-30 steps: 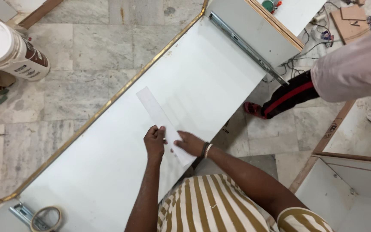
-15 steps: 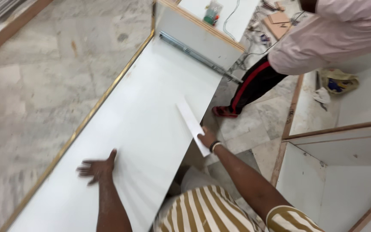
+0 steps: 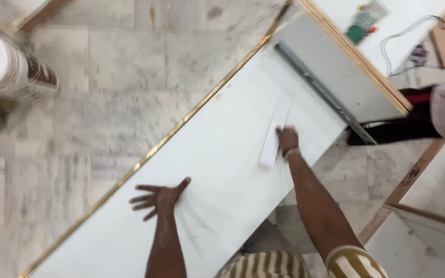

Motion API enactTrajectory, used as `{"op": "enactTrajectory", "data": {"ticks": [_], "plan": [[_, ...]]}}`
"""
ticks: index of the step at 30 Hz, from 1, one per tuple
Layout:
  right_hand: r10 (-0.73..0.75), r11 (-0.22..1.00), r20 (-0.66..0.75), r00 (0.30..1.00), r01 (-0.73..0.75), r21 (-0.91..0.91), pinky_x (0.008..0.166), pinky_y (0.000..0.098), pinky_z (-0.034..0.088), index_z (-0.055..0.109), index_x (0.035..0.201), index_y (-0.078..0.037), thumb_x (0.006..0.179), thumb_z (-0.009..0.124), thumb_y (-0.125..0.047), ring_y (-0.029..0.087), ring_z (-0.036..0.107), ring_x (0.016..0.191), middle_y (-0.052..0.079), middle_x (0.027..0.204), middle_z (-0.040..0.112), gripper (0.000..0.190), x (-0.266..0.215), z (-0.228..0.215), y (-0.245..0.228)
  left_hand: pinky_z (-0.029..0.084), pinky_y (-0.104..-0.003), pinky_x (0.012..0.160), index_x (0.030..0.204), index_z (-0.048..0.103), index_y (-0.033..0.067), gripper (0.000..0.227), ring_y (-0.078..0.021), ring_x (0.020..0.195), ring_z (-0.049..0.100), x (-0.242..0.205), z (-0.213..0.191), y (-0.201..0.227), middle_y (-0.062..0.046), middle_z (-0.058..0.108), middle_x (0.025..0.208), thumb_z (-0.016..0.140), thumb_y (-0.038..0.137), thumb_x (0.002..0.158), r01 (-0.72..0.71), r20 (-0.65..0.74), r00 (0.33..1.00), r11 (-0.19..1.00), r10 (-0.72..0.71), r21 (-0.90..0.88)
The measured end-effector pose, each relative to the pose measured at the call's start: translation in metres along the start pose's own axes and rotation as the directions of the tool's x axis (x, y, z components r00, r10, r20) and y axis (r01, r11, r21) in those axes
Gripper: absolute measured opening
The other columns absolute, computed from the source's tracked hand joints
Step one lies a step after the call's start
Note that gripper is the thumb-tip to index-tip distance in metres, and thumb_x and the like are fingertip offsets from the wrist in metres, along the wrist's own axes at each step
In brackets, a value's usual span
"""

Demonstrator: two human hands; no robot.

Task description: The person cleans a white cabinet surface with a cloth, then uses a hammer to attach wooden trim pieces to the edges of a cabinet frame. They also use a utility knife to trim a piece of wood and a screwdriver to adjust a hinge.

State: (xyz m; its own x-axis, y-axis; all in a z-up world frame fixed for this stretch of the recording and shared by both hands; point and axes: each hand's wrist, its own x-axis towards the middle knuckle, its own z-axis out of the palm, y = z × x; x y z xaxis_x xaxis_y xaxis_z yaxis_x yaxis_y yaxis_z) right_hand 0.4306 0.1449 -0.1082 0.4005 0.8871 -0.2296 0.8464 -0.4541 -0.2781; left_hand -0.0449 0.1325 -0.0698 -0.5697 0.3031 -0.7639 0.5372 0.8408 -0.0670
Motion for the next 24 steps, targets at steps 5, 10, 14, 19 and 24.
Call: {"op": "enactTrajectory", "data": {"ticks": [5, 10, 14, 19, 24], "plan": [[-0.02, 0.874, -0.314, 0.949, 0.169, 0.456, 0.097, 0.0423, 0.05, 0.04, 0.151, 0.003, 0.089, 0.073, -0.007, 0.038, 0.065, 0.113, 0.024, 0.138, 0.058, 0.071, 0.116, -0.016, -0.029, -0.006, -0.086, 0.108, 0.151, -0.041, 0.0062, 0.188, -0.0576, 0.144, -0.036, 0.001, 0.002, 0.005, -0.04, -0.041, 0.153, 0.092, 0.078, 0.039, 0.046, 0.029, 0.998, 0.998, -0.047, 0.044], [0.089, 0.913, 0.179, 0.98, -0.153, 0.379, 0.081, 0.0339, 0.056, 0.037, 0.162, -0.003, 0.096, 0.075, -0.011, 0.028, 0.063, 0.085, 0.024, 0.116, 0.073, 0.077, 0.091, 0.013, -0.07, -0.008, -0.088, 0.104, 0.148, -0.043, 0.0013, 0.187, -0.063, 0.138, -0.04, 0.0, 0.005, 0.0, -0.044, -0.044, 0.147, 0.092, 0.077, 0.044, 0.004, 0.062, 0.998, 1.0, -0.006, 0.029], [-0.571, 0.75, -0.075, 0.818, 0.556, 0.358, 0.075, 0.0292, 0.057, 0.045, 0.149, 0.002, 0.085, 0.08, -0.007, 0.015, 0.061, 0.08, 0.019, 0.127, 0.069, 0.073, 0.024, 0.017, -0.039, -0.006, -0.087, 0.107, 0.149, -0.042, 0.0035, 0.186, -0.06, 0.14, -0.04, -0.01, 0.001, 0.004, -0.042, -0.044, 0.149, 0.093, 0.075, 0.043, 0.003, 0.027, 1.0, 1.0, -0.002, -0.015], [0.007, 0.85, 0.063, 0.998, -0.039, 0.525, 0.062, 0.0289, 0.05, 0.04, 0.158, -0.001, 0.096, 0.07, -0.005, 0.011, 0.051, 0.063, 0.007, 0.072, 0.06, 0.069, 0.071, -0.025, -0.038, -0.009, -0.086, 0.107, 0.147, -0.044, 0.0037, 0.185, -0.0601, 0.139, -0.042, -0.015, -0.006, 0.006, -0.042, -0.046, 0.148, 0.093, 0.074, 0.045, 0.011, 0.067, 0.998, 1.0, -0.012, 0.004], [-0.553, 0.833, 0.504, 0.663, 0.434, 0.344, 0.065, 0.0305, 0.049, 0.053, 0.15, -0.009, 0.089, 0.084, -0.017, 0.018, 0.051, 0.061, 0.012, 0.066, 0.057, 0.069, -0.009, -0.002, -0.091, -0.009, -0.085, 0.108, 0.148, -0.043, 0.0057, 0.184, -0.0593, 0.14, -0.041, -0.02, -0.009, 0.007, -0.041, -0.045, 0.148, 0.093, 0.073, 0.045, 0.0, 0.049, 0.999, 1.0, 0.001, -0.017]]}}
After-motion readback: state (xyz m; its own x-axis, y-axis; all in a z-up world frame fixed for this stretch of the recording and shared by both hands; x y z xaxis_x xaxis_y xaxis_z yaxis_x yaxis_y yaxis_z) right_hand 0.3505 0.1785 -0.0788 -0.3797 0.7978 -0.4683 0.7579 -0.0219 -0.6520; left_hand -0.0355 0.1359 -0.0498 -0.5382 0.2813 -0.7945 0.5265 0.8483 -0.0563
